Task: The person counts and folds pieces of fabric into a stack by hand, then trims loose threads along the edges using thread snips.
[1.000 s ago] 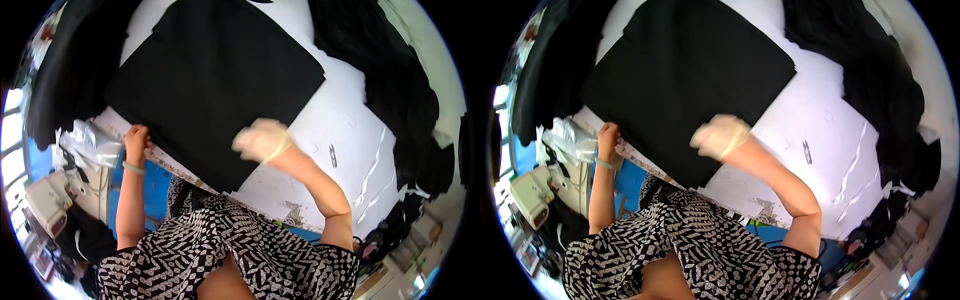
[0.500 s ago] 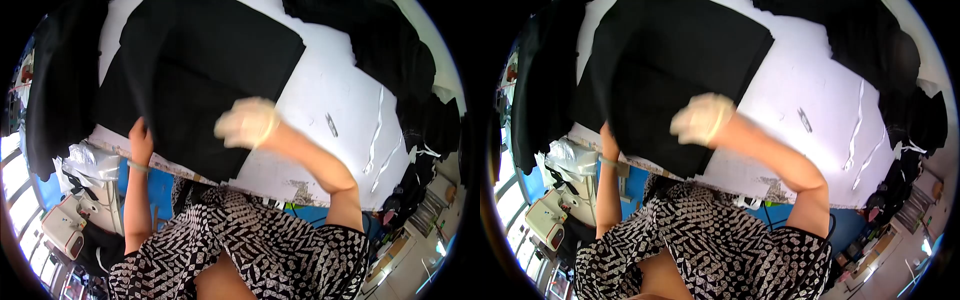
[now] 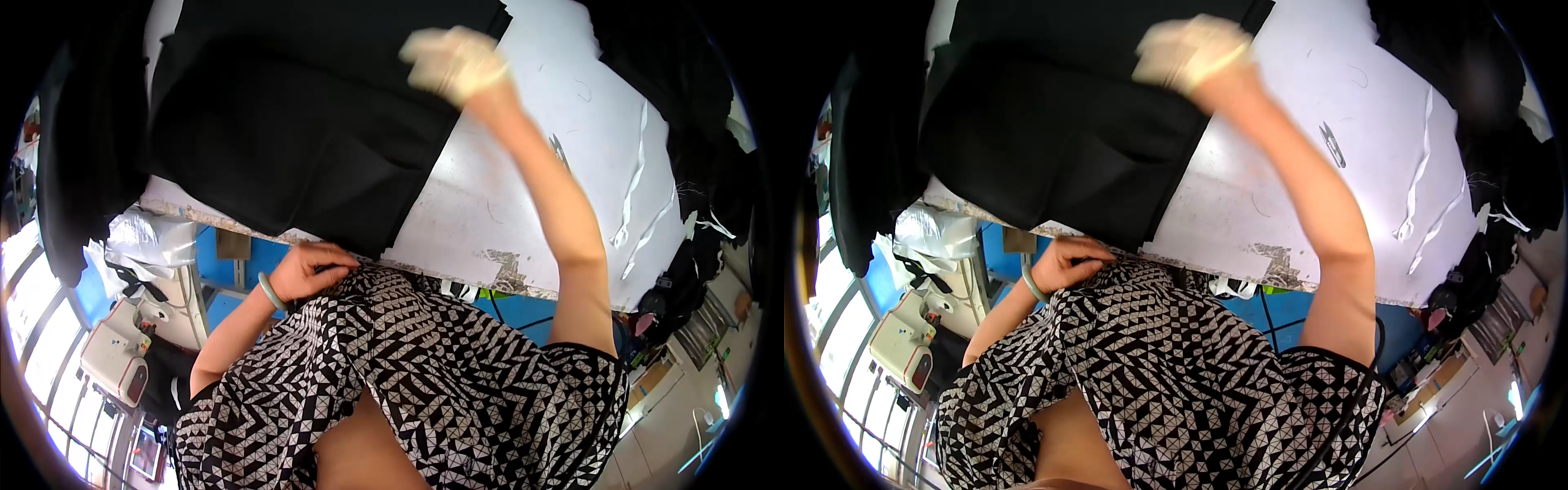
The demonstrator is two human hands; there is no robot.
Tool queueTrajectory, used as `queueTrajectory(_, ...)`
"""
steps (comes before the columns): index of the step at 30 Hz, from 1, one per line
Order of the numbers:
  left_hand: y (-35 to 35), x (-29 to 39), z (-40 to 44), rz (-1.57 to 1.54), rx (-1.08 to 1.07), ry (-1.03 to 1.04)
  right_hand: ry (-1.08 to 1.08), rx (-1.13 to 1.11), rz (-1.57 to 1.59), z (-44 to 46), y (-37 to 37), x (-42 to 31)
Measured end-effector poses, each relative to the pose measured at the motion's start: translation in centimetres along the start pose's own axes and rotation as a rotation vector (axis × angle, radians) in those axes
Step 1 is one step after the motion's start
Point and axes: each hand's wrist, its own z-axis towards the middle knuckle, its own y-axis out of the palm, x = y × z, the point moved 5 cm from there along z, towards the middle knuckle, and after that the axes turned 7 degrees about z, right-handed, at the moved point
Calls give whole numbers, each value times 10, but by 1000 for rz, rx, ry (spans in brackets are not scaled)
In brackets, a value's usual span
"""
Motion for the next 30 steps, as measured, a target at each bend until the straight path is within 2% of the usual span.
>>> queueTrajectory(1, -4, -6, -3, -187, 34, -94, 450, 388, 405, -11, 5, 52)
queueTrajectory(2, -8, -11, -2, -371, 69, -183, 580, 303, -16, -18, 22, 97)
queueTrajectory(3, -20, 0, 7, -357, 129, -160, 435, 288, -16, -19, 24, 94)
queueTrajectory(4, -30, 4, 10, -418, 227, -133, 459, 265, -143, -17, 34, 102)
queueTrajectory(5, -45, 0, 7, -425, 356, -84, 400, 138, -151, -24, 53, 96)
queueTrajectory(6, -62, -8, 2, -431, 489, -29, 333, 12, -164, -13, 53, 59)
queueTrajectory(8, -95, -33, -9, -605, 790, 35, 140, -190, 257, -1, 39, -37)
queueTrajectory(10, -116, -50, -25, -828, 1085, -106, 140, -189, 304, 6, 15, -56)
queueTrajectory(12, -128, -84, -44, -1062, 794, 185, -146, 205, 67, 1, 12, -21)
queueTrajectory(13, -131, -91, -48, -1166, 637, 335, 136, 281, 36, 0, 9, 24)
queueTrajectory(14, -133, -88, -43, -1135, 901, 169, 421, 337, 18, -5, 7, 69)
queueTrajectory(15, -127, -69, -36, -1090, 1163, -13, 270, 297, -181, -4, 7, 67)
queueTrajectory(16, -121, -60, -41, -1027, 1418, -211, 299, 206, -255, -11, 21, 87)
queueTrajectory(17, -126, -75, -49, -955, 1383, -98, 261, 186, -235, -23, 44, 88)
queueTrajectory(18, -129, -79, -54, -860, 1378, -146, 218, 169, -221, -13, 46, 59)
queueTrajectory(20, -130, -81, -62, -672, 1370, -238, 104, -100, 148, 3, 37, -39)
queueTrajectory(22, -130, -76, -65, -565, 1473, -318, -64, 46, 238, -4, 26, -61)
queueTrajectory(24, -135, -71, -70, -430, 1555, -340, 93, 29, 234, 6, 10, -27)
queueTrajectory(25, -141, -69, -73, -351, 1585, -319, 168, 181, 150, 1, 10, 22)
queueTrajectory(26, -147, -67, -71, -273, 1616, -290, 410, 322, 63, -8, 15, 71)
queueTrajectory(27, -153, -48, -64, -198, 1699, -306, 293, 397, -361, -21, 31, 96)
queueTrajectory(28, -155, -47, -68, -85, 1690, -293, 346, 277, -419, -33, 55, 117)
queueTrajectory(30, -164, -48, -74, 137, 1657, -256, 401, 3, -165, -12, 54, 65)
